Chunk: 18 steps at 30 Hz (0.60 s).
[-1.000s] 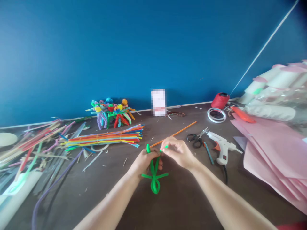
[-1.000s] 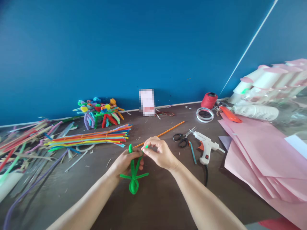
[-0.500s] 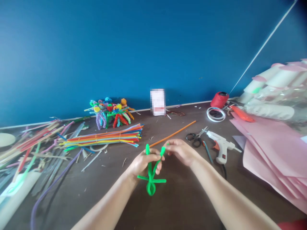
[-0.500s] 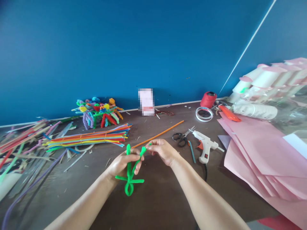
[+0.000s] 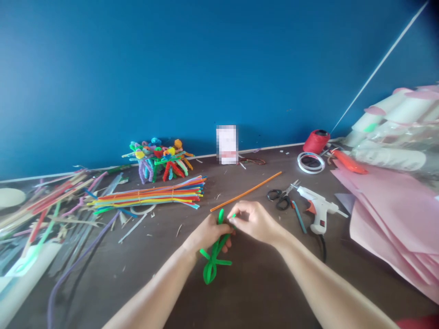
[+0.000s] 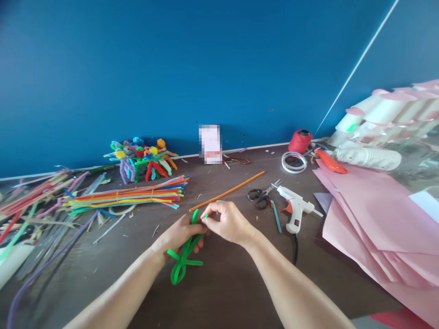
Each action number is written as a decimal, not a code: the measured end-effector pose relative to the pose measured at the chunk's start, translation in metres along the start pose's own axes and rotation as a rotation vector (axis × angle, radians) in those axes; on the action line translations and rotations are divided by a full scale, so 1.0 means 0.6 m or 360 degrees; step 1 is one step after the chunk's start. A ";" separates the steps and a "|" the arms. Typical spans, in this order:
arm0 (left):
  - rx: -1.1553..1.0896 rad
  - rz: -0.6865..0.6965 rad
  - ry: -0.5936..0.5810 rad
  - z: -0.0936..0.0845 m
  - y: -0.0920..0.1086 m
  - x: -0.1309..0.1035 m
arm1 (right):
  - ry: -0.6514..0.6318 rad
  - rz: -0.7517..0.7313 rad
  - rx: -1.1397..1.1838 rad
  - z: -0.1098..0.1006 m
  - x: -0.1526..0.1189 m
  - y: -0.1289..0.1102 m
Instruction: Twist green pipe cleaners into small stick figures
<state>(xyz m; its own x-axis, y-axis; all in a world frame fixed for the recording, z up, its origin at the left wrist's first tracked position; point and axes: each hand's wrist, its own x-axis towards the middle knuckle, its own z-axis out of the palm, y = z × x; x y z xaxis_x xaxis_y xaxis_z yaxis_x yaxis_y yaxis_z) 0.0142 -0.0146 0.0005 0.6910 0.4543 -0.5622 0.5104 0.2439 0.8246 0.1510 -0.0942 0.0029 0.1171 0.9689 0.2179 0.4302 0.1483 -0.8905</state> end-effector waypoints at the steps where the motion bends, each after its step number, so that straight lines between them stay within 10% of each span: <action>1: -0.0069 0.0007 0.0054 0.000 0.000 0.001 | 0.0044 -0.0092 -0.0034 0.001 -0.001 -0.004; 9: -0.0738 0.0200 0.0211 -0.003 0.001 0.008 | 0.0256 -0.0091 0.0130 -0.005 0.004 -0.009; 18: -0.0759 0.0382 -0.0183 -0.012 -0.001 -0.003 | 0.0064 0.0416 0.0891 -0.003 0.010 -0.001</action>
<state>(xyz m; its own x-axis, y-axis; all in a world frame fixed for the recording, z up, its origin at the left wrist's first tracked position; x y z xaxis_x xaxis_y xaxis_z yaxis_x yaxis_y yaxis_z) 0.0090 -0.0093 0.0013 0.8248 0.4550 -0.3357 0.0610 0.5187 0.8528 0.1533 -0.0889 0.0054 0.1937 0.9806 -0.0302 -0.1509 -0.0007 -0.9885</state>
